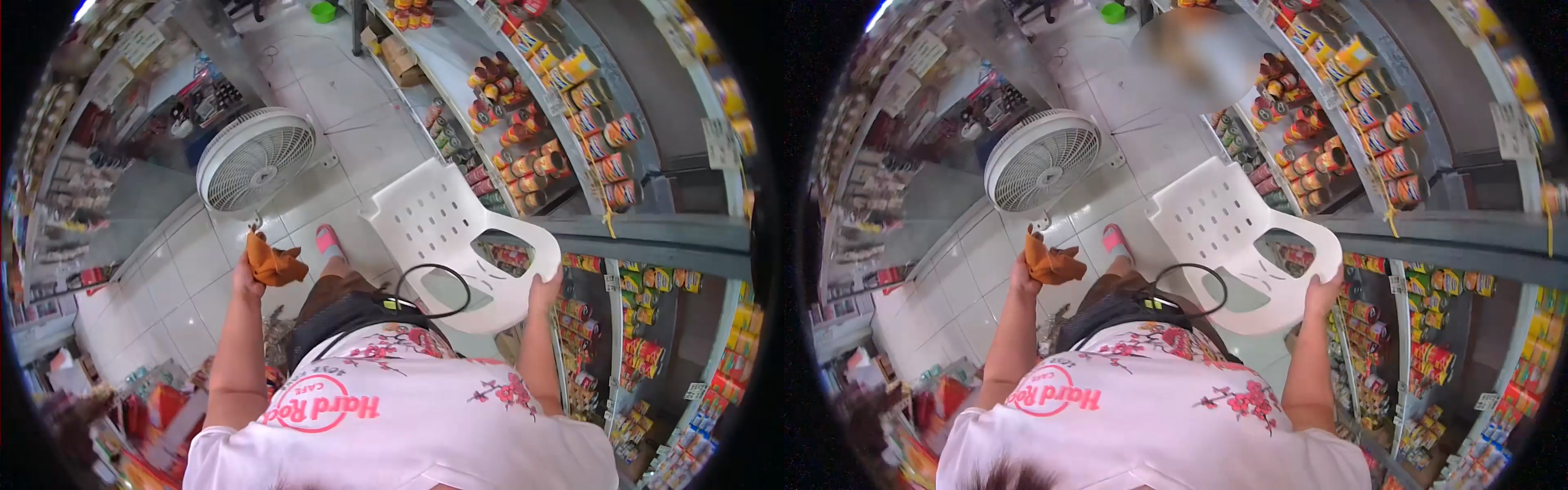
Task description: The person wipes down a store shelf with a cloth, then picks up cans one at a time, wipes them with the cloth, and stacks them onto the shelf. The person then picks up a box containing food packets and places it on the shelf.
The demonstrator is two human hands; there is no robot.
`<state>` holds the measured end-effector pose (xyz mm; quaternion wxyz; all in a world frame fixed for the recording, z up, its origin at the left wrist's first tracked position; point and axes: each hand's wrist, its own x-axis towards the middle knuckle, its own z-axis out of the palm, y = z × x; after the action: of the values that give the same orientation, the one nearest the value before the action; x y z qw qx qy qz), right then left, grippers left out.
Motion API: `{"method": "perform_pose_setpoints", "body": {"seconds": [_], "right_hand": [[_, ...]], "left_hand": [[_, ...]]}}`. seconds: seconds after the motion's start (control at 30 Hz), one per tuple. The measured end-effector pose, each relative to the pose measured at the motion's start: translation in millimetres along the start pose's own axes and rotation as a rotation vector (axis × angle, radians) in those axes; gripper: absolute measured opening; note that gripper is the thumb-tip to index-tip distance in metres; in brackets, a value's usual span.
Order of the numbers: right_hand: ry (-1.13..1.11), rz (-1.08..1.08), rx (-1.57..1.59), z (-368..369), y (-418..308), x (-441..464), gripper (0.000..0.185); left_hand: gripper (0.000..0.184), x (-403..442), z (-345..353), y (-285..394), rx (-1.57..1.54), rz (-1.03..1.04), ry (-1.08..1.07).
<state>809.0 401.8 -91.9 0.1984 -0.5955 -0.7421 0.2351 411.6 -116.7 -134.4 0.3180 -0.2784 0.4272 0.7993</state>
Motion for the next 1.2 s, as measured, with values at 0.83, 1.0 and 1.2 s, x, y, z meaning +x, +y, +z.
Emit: {"method": "perform_pose_setpoints", "body": {"seconds": [0.83, 1.0, 1.2], "right_hand": [[-0.082, 0.064, -0.937, 109.8, -152.3, -5.4, 0.077], [-0.707, -0.128, -0.503, 254.5, -126.3, 61.1, 0.05], [-1.165, -0.255, -0.56, 353.0, -164.9, 179.8, 0.048]], "left_hand": [[0.038, 135.8, 148.0, 191.2, 0.239, -0.14, -0.156], [0.037, 196.3, 196.1, 189.8, 0.126, -0.134, -0.236], [0.04, 268.4, 267.9, 156.6, -0.036, -0.047, -0.065]]}}
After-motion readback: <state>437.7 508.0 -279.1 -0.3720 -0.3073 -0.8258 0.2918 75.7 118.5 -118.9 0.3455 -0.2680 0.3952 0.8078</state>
